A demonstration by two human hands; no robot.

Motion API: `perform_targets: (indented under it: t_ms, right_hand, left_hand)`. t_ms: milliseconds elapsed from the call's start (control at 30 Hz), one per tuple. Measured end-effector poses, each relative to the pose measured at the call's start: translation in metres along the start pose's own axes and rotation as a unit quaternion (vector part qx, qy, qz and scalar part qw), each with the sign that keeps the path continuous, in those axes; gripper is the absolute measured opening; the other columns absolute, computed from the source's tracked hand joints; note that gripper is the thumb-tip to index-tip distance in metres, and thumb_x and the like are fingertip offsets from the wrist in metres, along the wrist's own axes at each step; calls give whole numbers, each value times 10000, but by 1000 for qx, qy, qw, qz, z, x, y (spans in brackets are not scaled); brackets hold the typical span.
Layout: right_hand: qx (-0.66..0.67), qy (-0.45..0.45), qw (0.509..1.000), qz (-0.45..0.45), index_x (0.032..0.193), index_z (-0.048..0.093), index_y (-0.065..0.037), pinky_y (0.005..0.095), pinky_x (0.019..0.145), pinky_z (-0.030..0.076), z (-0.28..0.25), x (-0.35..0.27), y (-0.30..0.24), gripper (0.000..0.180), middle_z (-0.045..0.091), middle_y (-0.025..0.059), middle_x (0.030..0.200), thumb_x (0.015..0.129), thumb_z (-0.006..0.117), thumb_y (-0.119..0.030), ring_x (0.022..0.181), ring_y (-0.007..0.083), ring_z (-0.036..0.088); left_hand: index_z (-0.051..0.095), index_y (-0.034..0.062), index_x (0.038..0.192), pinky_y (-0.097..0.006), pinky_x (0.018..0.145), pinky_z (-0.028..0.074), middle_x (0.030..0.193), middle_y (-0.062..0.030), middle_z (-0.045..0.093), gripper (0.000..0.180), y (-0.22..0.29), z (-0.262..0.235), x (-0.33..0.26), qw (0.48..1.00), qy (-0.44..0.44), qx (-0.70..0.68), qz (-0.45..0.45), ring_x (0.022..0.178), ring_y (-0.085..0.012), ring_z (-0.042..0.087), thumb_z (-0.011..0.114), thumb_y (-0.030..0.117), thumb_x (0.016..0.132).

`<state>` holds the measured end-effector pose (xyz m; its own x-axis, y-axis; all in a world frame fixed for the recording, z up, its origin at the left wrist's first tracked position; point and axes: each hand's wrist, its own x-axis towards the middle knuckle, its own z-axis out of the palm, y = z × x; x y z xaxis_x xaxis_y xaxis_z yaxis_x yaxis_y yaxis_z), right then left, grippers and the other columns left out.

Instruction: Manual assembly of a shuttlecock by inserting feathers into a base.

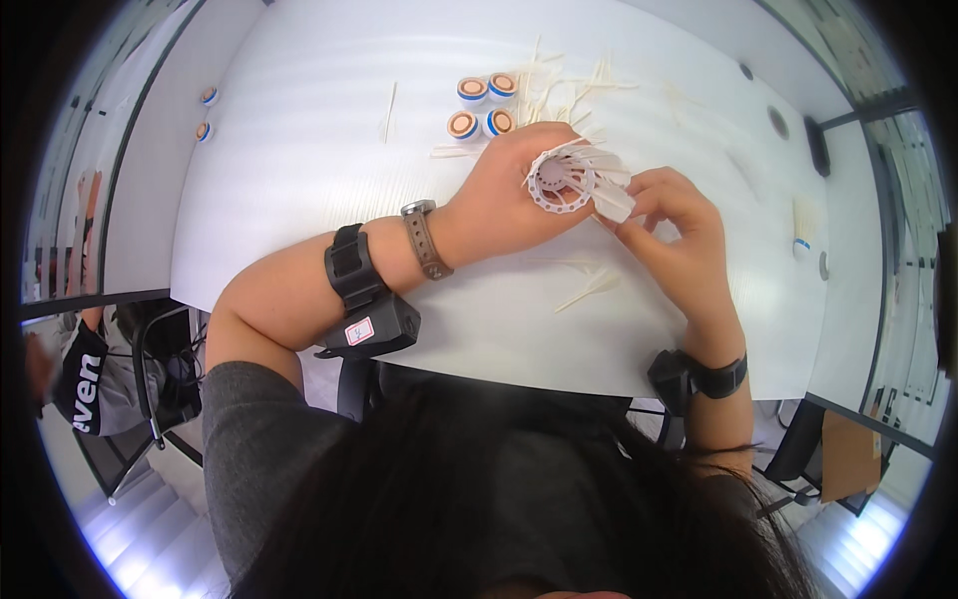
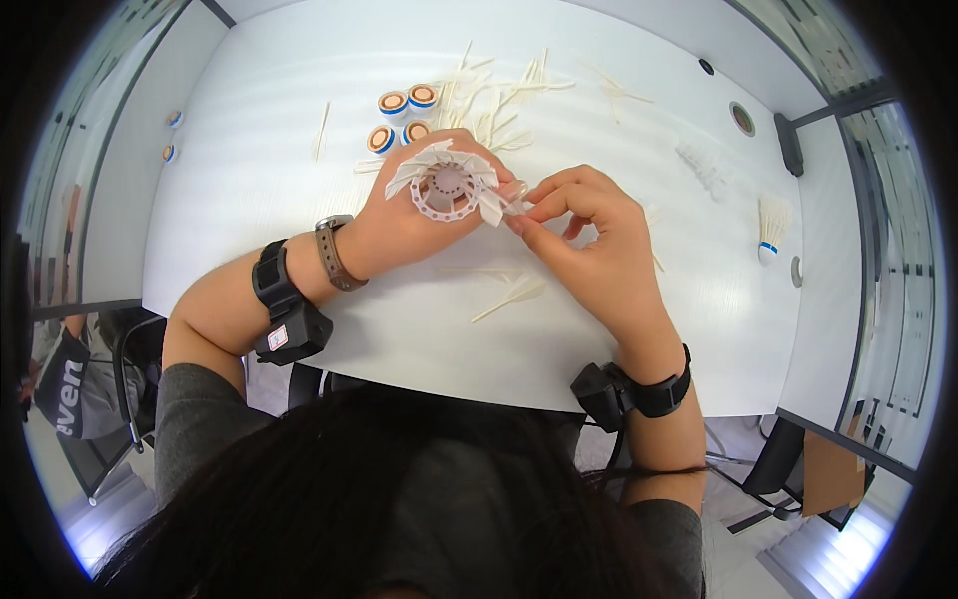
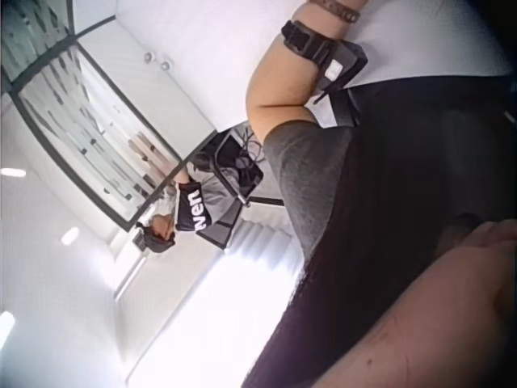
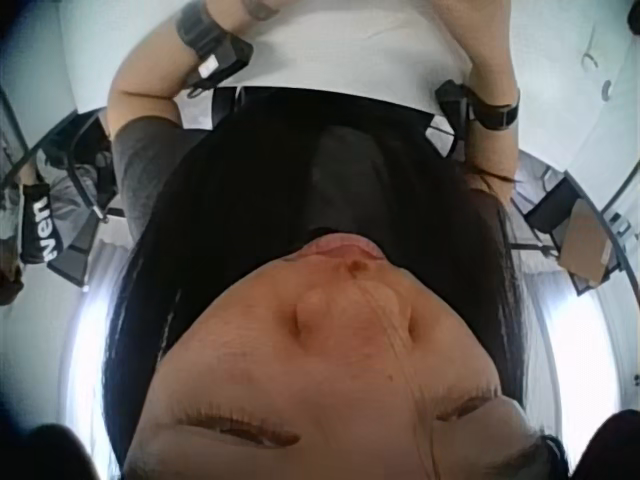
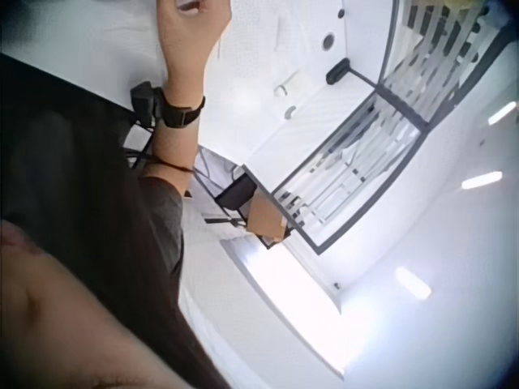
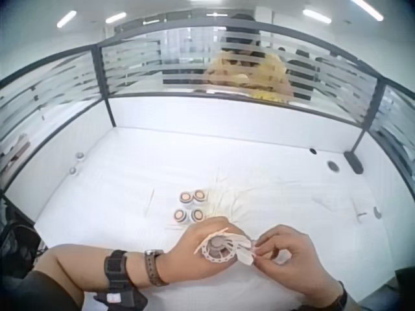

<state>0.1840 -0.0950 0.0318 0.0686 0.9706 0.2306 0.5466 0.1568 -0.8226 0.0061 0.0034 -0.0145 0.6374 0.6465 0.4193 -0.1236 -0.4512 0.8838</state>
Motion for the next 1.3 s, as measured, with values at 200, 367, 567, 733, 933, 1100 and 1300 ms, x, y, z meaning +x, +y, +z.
perform_targets:
  t_ms: [200,367,567,733,933,1100,1300]
  right_hand:
    - [-21,54,997,42,774,679,-28,201,536,363,-4,-1,2,116,621,6,731,787,763,-105,628,65,532]
    - [84,85,991,59,900,706,14,201,585,446,-4,-2,-10,98,713,81,839,837,714,-60,678,110,646]
    - [120,108,986,32,989,705,53,243,683,525,-8,-7,-20,148,722,130,882,855,676,-2,739,162,688]
    - [94,98,990,-25,929,725,39,215,634,479,-5,-10,-12,120,725,117,842,812,720,15,715,126,661]
    - [-55,125,974,-183,905,741,-19,200,502,396,-4,-5,-7,166,730,77,822,745,772,13,632,111,612]
    - [-86,135,963,-216,899,738,-28,204,470,380,-4,-4,-8,189,727,71,814,723,773,33,610,131,615]
    - [-96,125,968,-195,894,738,-28,206,454,354,-4,-5,-8,168,728,65,811,735,770,16,596,111,599]
  left_hand:
    - [379,7,1319,-319,913,419,1157,-89,521,590,8,-3,-3,998,44,-42,-29,1066,-156,492,701,155,848]
    - [397,4,1306,-297,866,418,1100,-74,521,520,16,1,-3,984,57,-160,-51,1009,-138,485,656,148,879]
    - [444,21,1241,-280,830,427,1066,-62,524,426,8,-3,-2,999,25,10,43,969,-129,500,649,114,878]
    - [493,36,1137,-271,725,407,962,-51,525,398,3,3,-1,999,26,-13,31,832,-138,478,709,184,837]
    - [505,43,1136,-271,730,406,956,-54,532,416,2,6,-3,998,40,-38,21,822,-142,472,727,197,819]
    - [462,45,1184,-265,836,446,1048,-42,518,436,8,-1,-2,998,-10,47,43,970,-110,532,705,36,823]
    - [474,46,1167,-266,835,445,1052,-40,508,438,7,-1,-2,997,-1,48,54,955,-113,529,722,23,807]
